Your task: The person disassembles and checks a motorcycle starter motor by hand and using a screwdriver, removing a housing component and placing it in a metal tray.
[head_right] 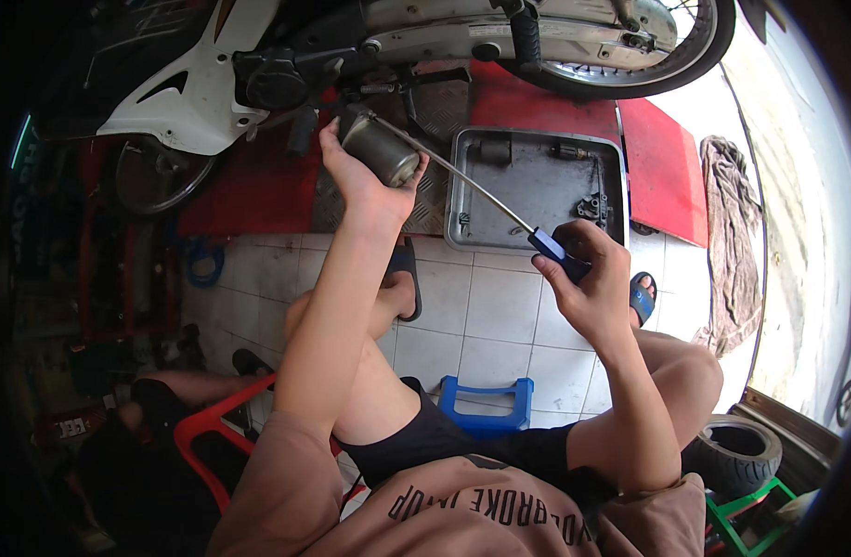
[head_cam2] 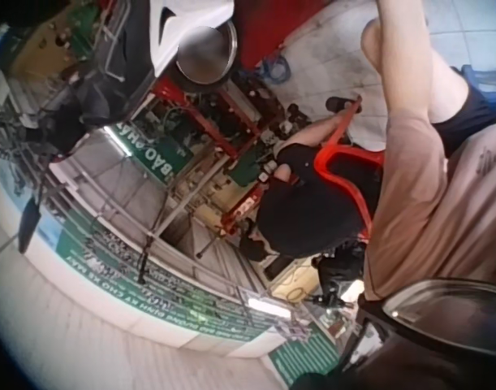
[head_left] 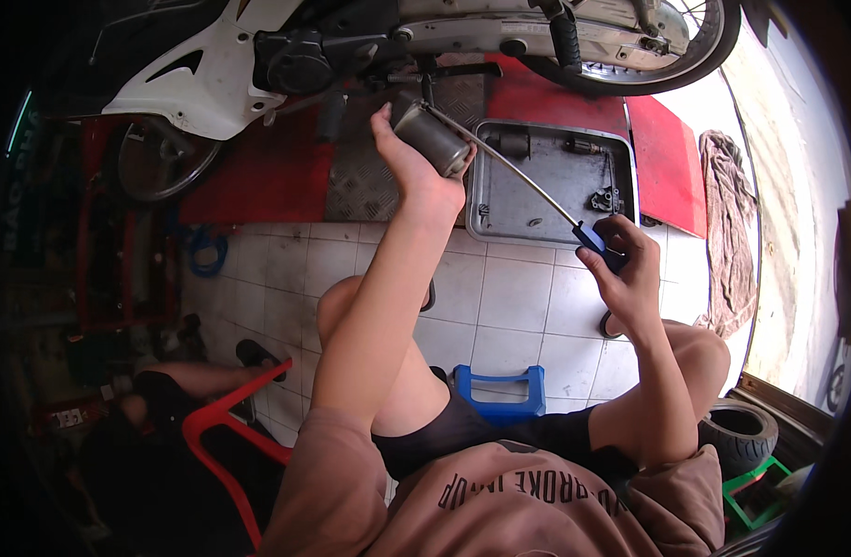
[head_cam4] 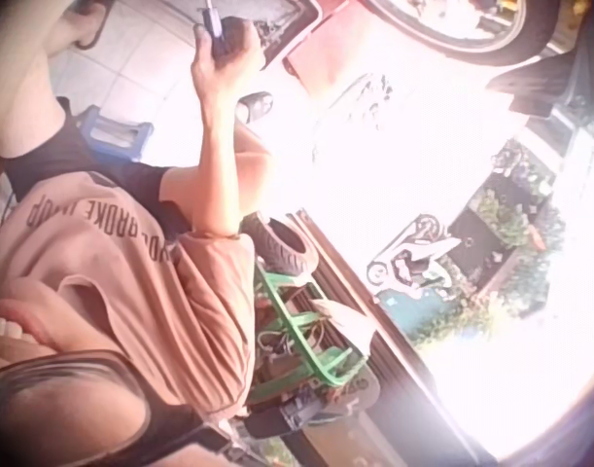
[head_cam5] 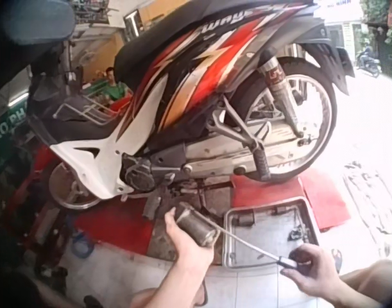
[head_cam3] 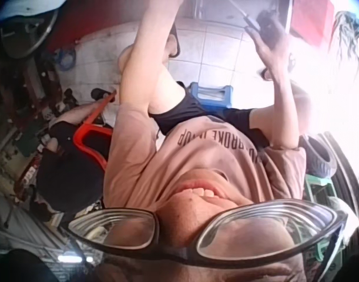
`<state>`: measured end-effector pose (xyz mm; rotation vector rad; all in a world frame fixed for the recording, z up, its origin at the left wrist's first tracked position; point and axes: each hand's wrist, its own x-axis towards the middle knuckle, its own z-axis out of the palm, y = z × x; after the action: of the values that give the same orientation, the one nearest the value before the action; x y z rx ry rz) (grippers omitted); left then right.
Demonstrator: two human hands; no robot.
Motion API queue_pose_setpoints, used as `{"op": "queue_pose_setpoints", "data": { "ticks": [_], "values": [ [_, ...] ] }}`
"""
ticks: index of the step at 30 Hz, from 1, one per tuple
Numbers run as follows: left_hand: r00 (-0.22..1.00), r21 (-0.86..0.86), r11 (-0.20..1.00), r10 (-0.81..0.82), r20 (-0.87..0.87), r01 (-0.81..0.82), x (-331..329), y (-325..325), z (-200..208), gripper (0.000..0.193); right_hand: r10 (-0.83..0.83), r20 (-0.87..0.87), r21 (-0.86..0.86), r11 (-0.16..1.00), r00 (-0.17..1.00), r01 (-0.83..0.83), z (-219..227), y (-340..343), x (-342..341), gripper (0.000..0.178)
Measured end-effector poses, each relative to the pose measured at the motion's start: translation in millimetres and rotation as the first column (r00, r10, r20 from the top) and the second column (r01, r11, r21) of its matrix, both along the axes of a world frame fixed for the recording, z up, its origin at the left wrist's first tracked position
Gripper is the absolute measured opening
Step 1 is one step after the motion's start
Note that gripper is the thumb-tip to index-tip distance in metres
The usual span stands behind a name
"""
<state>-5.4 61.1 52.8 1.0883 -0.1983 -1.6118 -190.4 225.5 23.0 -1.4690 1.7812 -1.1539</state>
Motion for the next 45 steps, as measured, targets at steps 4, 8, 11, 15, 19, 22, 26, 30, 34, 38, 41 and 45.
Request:
{"op": "queue_pose_setpoints", "data": {
  "ticks": [4,8,11,15,19,22,26,30,34,38,41,45],
  "values": [
    [1.000,-0.022,0.999,-0.031,0.004,0.031,-2.3,0.7,-1.0,0.047,0.023,0.071,0.165,0.986,0.997,-0.035,-4.4,0.7,-7.8,0.028],
    [1.000,0.011,1.000,-0.005,-0.012,0.006,1.1,0.7,-2.8,0.046,-0.014,-0.021,-0.057,0.998,1.000,0.013,3.0,-0.7,5.2,0.022],
    [1.000,-0.023,1.000,-0.004,0.003,0.005,0.8,0.1,-2.0,0.046,0.006,0.001,0.008,1.000,1.000,-0.006,-8.1,1.6,-6.7,0.019],
    [1.000,-0.010,1.000,-0.003,0.006,0.003,0.9,2.1,0.7,0.045,-0.048,0.069,0.082,0.996,0.996,0.042,-0.7,0.7,-0.2,0.017],
    [1.000,-0.023,1.000,-0.015,-0.023,0.015,4.8,-0.4,-3.0,0.045,-0.061,-0.012,-0.101,0.993,0.998,0.059,-1.3,-1.5,2.4,0.023],
    [1.000,0.007,1.000,-0.018,-0.008,0.018,1.6,1.0,-1.0,0.045,-0.040,0.081,0.213,0.977,0.996,0.022,-9.8,2.7,-12.8,0.034],
    [1.000,0.015,1.000,0.016,-0.009,-0.016,3.3,0.8,-2.0,0.045,-0.008,-0.039,-0.149,0.989,0.999,0.002,5.1,-2.7,4.8,0.030],
    [1.000,-0.002,1.000,-0.001,-0.021,0.001,4.2,-0.8,-5.2,0.044,-0.027,-0.093,-0.087,0.996,0.995,0.019,-12.6,0.3,-8.3,0.037],
    [1.000,0.005,1.000,0.006,-0.024,-0.006,3.0,-0.1,-5.7,0.044,-0.028,-0.010,-0.044,0.999,1.000,0.027,-9.6,0.6,-2.6,0.038],
    [0.999,-0.004,1.000,0.027,-0.021,-0.027,2.6,-0.7,-6.9,0.045,-0.050,-0.009,-0.130,0.990,0.999,0.049,-7.2,-0.3,3.2,0.034],
    [0.999,0.002,1.000,0.032,-0.003,-0.032,1.4,0.2,-2.9,0.045,-0.017,0.014,0.138,0.990,1.000,0.015,-12.6,2.6,-15.3,0.034],
    [1.000,-0.001,1.000,0.011,-0.010,-0.011,3.1,1.1,-5.8,0.045,-0.013,0.102,-0.132,0.991,0.995,0.027,-6.9,-4.5,2.2,0.029]
  ]
}}
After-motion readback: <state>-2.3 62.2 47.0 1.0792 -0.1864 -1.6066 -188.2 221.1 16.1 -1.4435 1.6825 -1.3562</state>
